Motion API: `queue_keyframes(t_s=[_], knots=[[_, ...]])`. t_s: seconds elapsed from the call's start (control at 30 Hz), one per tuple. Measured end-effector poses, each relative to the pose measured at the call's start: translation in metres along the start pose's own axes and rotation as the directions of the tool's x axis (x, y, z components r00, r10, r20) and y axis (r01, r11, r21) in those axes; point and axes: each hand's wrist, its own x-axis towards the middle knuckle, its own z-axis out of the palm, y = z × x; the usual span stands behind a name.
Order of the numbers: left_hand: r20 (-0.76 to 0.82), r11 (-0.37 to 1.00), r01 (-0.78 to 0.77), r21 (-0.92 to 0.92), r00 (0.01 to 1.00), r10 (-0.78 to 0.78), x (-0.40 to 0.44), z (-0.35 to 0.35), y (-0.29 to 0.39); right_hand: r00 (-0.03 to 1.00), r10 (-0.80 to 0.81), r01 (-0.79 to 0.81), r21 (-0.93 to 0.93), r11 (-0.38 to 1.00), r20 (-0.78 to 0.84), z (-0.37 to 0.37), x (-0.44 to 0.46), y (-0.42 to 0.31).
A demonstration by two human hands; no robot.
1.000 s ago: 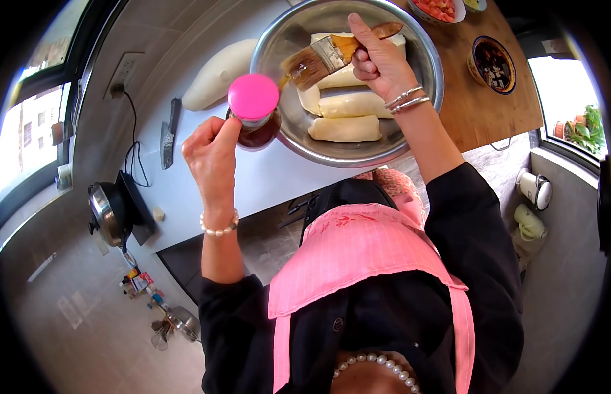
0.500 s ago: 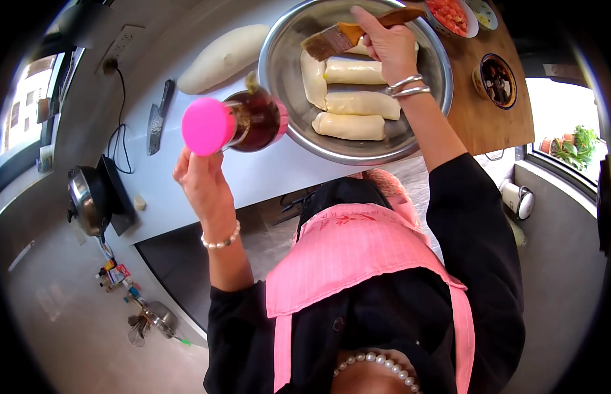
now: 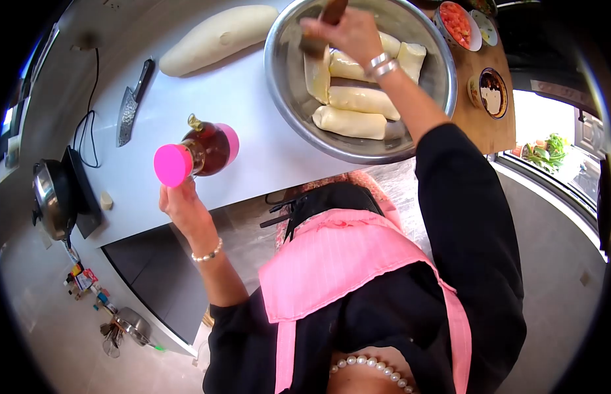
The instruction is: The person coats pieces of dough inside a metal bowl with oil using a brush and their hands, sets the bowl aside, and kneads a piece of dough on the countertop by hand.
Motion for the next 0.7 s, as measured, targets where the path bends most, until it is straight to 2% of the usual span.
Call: queue_keyframes(t_s=[0.03, 0.13, 0.17, 0.2, 0.23, 0.27, 0.33, 0.4, 0.43, 0.47, 0.5, 0.53, 0.57, 0.6, 0.67, 0.7], knots=[[0.005, 1.0, -0.002, -0.012, 1.0, 0.002, 0.004, -0.008, -0.007, 0.981, 0.195, -0.177, 0.516, 0.838, 0.019, -0.004, 0.028, -0.006], [-0.017, 1.0, 0.002, -0.023, 1.0, -0.003, 0.011, -0.026, -0.015, 0.998, -0.065, 0.067, 0.196, 0.978, -0.016, -0.009, 0.014, -0.008], [-0.055, 1.0, 0.001, -0.031, 0.998, -0.003, 0.013, -0.026, -0.016, 0.983, -0.18, 0.181, 0.136, 0.974, -0.014, -0.01, -0.007, -0.015], [-0.095, 0.999, 0.0, -0.043, 0.995, -0.004, 0.015, -0.026, -0.019, 0.969, -0.24, 0.232, 0.124, 0.965, 0.056, -0.018, -0.034, -0.026], [-0.097, 0.999, 0.007, -0.038, 0.995, -0.01, 0.018, -0.03, -0.023, 0.971, -0.156, 0.11, 0.239, 0.965, 0.18, -0.011, -0.066, -0.022], [-0.099, 0.999, 0.015, -0.031, 0.995, -0.018, 0.022, -0.04, -0.028, 0.926, -0.347, 0.345, 0.045, 0.938, 0.148, -0.021, -0.08, -0.037], [-0.108, 0.999, 0.026, -0.033, 0.994, -0.03, 0.03, -0.051, -0.038, 0.972, -0.206, 0.175, 0.241, 0.955, 0.112, -0.021, -0.087, -0.047], [-0.114, 0.999, 0.042, -0.025, 0.992, -0.044, 0.036, -0.06, -0.043, 0.992, -0.11, 0.078, 0.379, 0.922, 0.064, -0.007, -0.062, -0.037], [-0.118, 0.999, 0.042, -0.02, 0.992, -0.044, 0.04, -0.065, -0.047, 0.994, 0.019, -0.048, 0.273, 0.961, 0.109, -0.006, -0.044, -0.037], [-0.125, 0.999, 0.042, -0.019, 0.991, -0.044, 0.043, -0.07, -0.052, 0.994, -0.03, 0.025, 0.046, 0.999, 0.107, -0.003, -0.021, -0.02], [-0.132, 0.999, 0.04, -0.018, 0.99, -0.042, 0.045, -0.071, -0.055, 0.999, -0.012, 0.013, -0.004, 1.0, 0.052, 0.002, -0.002, -0.009], [-0.152, 0.999, 0.033, -0.026, 0.988, -0.037, 0.045, -0.069, -0.055, 0.991, -0.114, 0.11, -0.052, 0.993, -0.076, -0.001, 0.02, -0.012], [-0.172, 0.999, 0.028, -0.032, 0.984, -0.034, 0.044, -0.066, -0.055, 0.998, 0.043, -0.036, 0.15, 0.988, -0.049, -0.005, 0.018, -0.02], [-0.189, 0.999, 0.026, -0.037, 0.981, -0.033, 0.045, -0.064, -0.053, 0.981, 0.196, -0.186, 0.339, 0.922, 0.005, -0.009, 0.012, -0.03], [-0.212, 0.998, 0.034, -0.048, 0.976, -0.044, 0.049, -0.062, -0.052, 0.989, 0.034, -0.006, 0.198, 0.98, -0.141, 0.006, -0.001, -0.016], [-0.228, 0.997, 0.039, -0.061, 0.972, -0.052, 0.049, -0.06, -0.053, 0.995, 0.093, -0.087, 0.177, 0.98, -0.027, 0.004, -0.025, -0.031]])
